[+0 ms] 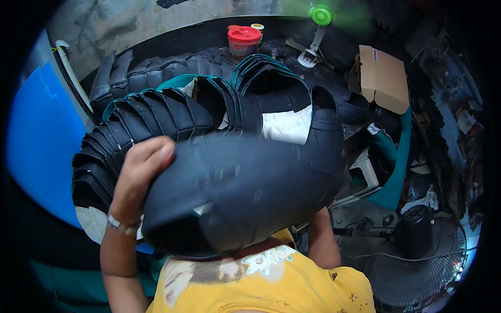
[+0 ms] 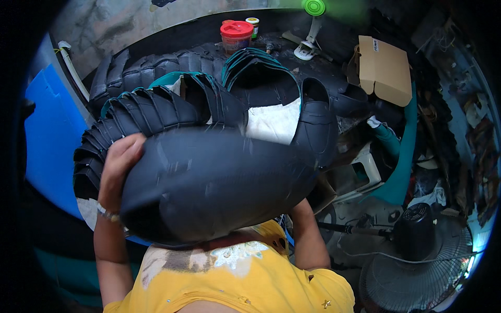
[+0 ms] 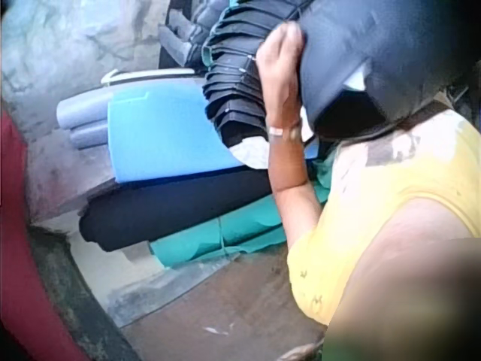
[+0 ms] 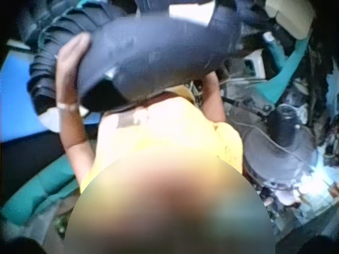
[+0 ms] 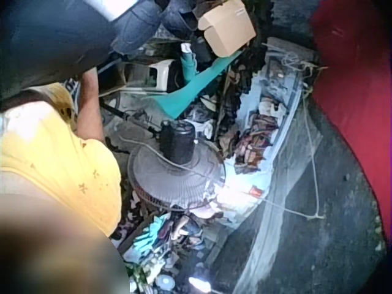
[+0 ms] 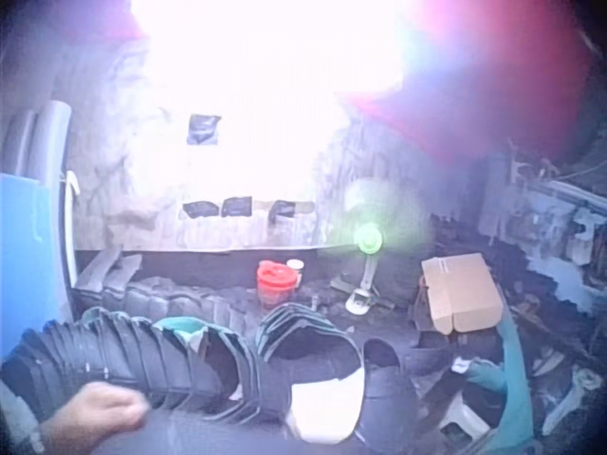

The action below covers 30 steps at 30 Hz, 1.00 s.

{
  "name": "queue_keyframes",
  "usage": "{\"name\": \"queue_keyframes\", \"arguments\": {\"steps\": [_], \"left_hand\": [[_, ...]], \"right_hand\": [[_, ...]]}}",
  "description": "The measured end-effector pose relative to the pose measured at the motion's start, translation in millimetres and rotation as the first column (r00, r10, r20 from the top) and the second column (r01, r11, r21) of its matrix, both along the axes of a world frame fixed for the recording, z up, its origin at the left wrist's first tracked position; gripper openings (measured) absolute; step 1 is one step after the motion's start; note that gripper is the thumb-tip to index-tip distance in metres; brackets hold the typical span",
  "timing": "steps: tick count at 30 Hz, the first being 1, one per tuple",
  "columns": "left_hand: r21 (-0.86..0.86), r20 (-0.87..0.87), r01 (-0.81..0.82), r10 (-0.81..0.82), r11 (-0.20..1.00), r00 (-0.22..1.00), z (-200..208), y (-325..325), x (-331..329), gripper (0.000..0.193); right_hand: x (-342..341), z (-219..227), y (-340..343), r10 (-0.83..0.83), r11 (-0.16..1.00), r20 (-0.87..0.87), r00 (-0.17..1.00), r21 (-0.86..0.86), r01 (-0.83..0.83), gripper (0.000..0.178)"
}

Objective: The person uses red-handled shears to trim excess material from the edges of black shoe uppers. They repeatedly pick up each upper, cut along the perimeter, and place the trimmed pieces into a stack on the workbench.

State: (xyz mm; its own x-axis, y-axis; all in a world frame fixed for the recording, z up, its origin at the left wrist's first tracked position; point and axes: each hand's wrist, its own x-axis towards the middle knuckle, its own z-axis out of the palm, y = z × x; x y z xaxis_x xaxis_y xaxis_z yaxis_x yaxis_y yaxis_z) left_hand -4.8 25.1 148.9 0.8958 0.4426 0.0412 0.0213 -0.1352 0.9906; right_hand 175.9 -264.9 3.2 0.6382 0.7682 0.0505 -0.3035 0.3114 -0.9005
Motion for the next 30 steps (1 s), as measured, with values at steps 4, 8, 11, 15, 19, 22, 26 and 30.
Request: {"name": "queue_keyframes", "arguments": {"steps": [4,8,11,15,19,22,26,30], "left_hand": [[-0.301,0.295,0.043,0.05,0.953,0.954,-20.9,-25.9,42.7,0.022],[0.235,0.374,0.136,-0.219,0.962,0.901,-29.7,-56.3,72.8,0.029],[-0.095,0.32,0.326,-0.282,0.94,0.905,-37.3,-59.6,104.1,0.032],[-0.45,0.254,0.337,-0.244,0.827,0.936,-57.8,-54.8,126.3,0.031],[-0.527,0.222,0.323,-0.24,0.786,0.945,-71.9,-50.1,129.5,0.03],[-0.548,0.194,0.293,-0.222,0.783,0.956,-75.1,-48.7,128.5,0.03],[-0.565,0.165,0.248,-0.188,0.787,0.968,-78.8,-48.7,122.4,0.032],[-0.587,0.104,0.204,-0.177,0.784,0.979,-86.1,-48.1,117.8,0.035]], "right_hand": [[6.3,6.1,-21.6,0.328,0.895,-0.311,0.892,0.405,-0.188,0.057],[4.8,17.8,-39.8,-0.325,0.909,-0.576,0.75,0.029,0.416,0.069],[14.0,22.6,-57.4,0.076,0.994,-0.421,0.904,0.1,-0.037,0.075],[21.9,6.6,-68.1,0.204,0.967,-0.46,0.864,0.233,-0.105,0.081],[23.0,-12.9,-71.3,0.191,0.975,-0.459,0.868,0.187,-0.116,0.077],[22.1,-20.9,-71.8,0.214,0.973,-0.443,0.871,0.178,-0.149,0.074],[17.3,-24.0,-69.7,0.201,0.978,-0.277,0.94,0.119,-0.174,0.068],[10.4,-19.9,-64.5,-0.009,0.988,0.005,1.0,-0.151,0.009,0.067]]}}
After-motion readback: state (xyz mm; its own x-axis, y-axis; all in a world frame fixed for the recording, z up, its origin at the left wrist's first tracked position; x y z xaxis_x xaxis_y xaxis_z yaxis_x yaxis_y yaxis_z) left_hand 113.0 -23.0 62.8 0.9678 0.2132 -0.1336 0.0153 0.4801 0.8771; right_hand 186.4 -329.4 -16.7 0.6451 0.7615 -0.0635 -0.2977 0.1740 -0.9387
